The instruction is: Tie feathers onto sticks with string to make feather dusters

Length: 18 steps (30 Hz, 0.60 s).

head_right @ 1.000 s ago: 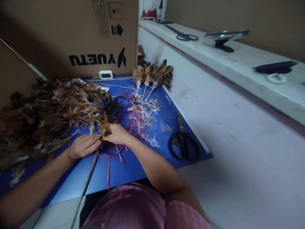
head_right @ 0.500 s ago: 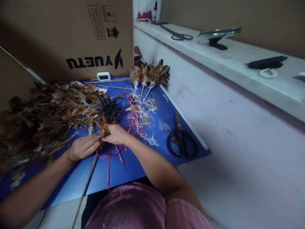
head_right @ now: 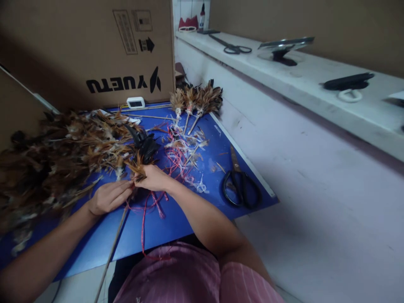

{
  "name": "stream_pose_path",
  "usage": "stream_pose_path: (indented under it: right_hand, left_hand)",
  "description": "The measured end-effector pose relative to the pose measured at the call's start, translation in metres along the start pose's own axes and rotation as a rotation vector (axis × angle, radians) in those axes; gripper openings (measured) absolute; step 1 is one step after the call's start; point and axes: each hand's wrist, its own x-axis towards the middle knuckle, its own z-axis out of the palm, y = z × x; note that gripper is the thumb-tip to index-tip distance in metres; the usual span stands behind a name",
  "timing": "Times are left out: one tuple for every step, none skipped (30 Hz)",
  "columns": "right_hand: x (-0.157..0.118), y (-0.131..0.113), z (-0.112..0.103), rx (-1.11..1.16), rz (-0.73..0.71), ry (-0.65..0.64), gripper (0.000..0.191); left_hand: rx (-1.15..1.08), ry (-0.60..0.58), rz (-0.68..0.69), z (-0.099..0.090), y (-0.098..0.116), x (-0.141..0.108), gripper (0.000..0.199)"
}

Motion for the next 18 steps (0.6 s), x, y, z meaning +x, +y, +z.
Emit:
stream_pose_path:
  right_hand:
    - [0.000,0.001,0.000,0.021,0.000,0.005,0.007]
    - [0.000,0.000,0.000,0.024,-0.004,0.007,0.009]
    - [-0.001,0.000,-0.001,0.010,-0.014,0.008,0.010]
    - [-0.002,-0.002,-0.001,-0.018,-0.023,0.006,0.012]
    - [-0.002,-0.004,-0.001,-0.054,-0.031,0.000,0.013]
    - [-0.003,-0.005,-0.001,-0.089,-0.035,-0.006,0.013]
    - [-0.004,-0.007,-0.002,-0.117,-0.035,-0.007,0.011]
    - [-0.004,-0.008,-0.001,-0.136,-0.030,-0.008,0.010]
    - [-0.004,-0.008,-0.001,-0.148,-0.021,-0.008,0.010]
    - [-0.004,-0.008,-0.001,-0.156,-0.013,-0.008,0.010]
    - [-0.003,-0.008,-0.001,-0.159,-0.009,-0.007,0.009]
    - [-0.003,-0.007,-0.001,-0.159,-0.009,-0.008,0.009]
    - [-0.002,-0.006,-0.001,-0.157,-0.011,-0.009,0.009]
    - [-0.001,-0.006,-0.001,-0.154,-0.011,-0.010,0.009]
    - [-0.001,-0.005,-0.001,-0.153,-0.009,-0.008,0.009]
    - [-0.001,-0.005,-0.001,-0.155,-0.005,-0.003,0.010]
    - [-0.001,-0.005,-0.001,-0.160,0.001,0.002,0.011]
    - [-0.001,-0.005,-0.001,-0.168,0.008,0.008,0.012]
  left_hand:
    - [0.006,0.002,0.000,0.000,0.000,0.000,0.021]
    - [0.019,0.001,0.007,0.000,0.000,0.000,0.020]
    - [0.032,0.001,0.018,0.000,0.000,0.001,0.018]
    - [0.045,-0.001,0.032,-0.001,0.000,0.002,0.015]
    - [0.056,-0.004,0.046,-0.002,0.000,0.004,0.012]
    - [0.065,-0.009,0.056,-0.002,0.000,0.006,0.010]
    - [0.071,-0.013,0.060,-0.003,0.000,0.007,0.009]
    - [0.075,-0.017,0.058,-0.003,0.000,0.008,0.009]
    - [0.074,-0.018,0.051,-0.003,0.000,0.008,0.009]
    - [0.066,-0.019,0.043,-0.003,0.000,0.008,0.010]
    - [0.053,-0.023,0.033,-0.003,0.000,0.006,0.012]
    - [0.035,-0.031,0.023,-0.002,-0.001,0.004,0.013]
    - [0.012,-0.039,0.012,-0.001,-0.001,0.001,0.015]
    - [-0.009,-0.047,-0.008,0.001,0.000,-0.001,0.018]
    - [-0.025,-0.052,-0.044,0.003,0.000,-0.004,0.021]
    - [-0.034,-0.051,-0.097,0.005,0.001,-0.006,0.024]
    - [-0.041,-0.041,-0.164,0.007,0.002,-0.007,0.026]
    - [-0.048,-0.025,-0.236,0.009,0.003,-0.007,0.027]
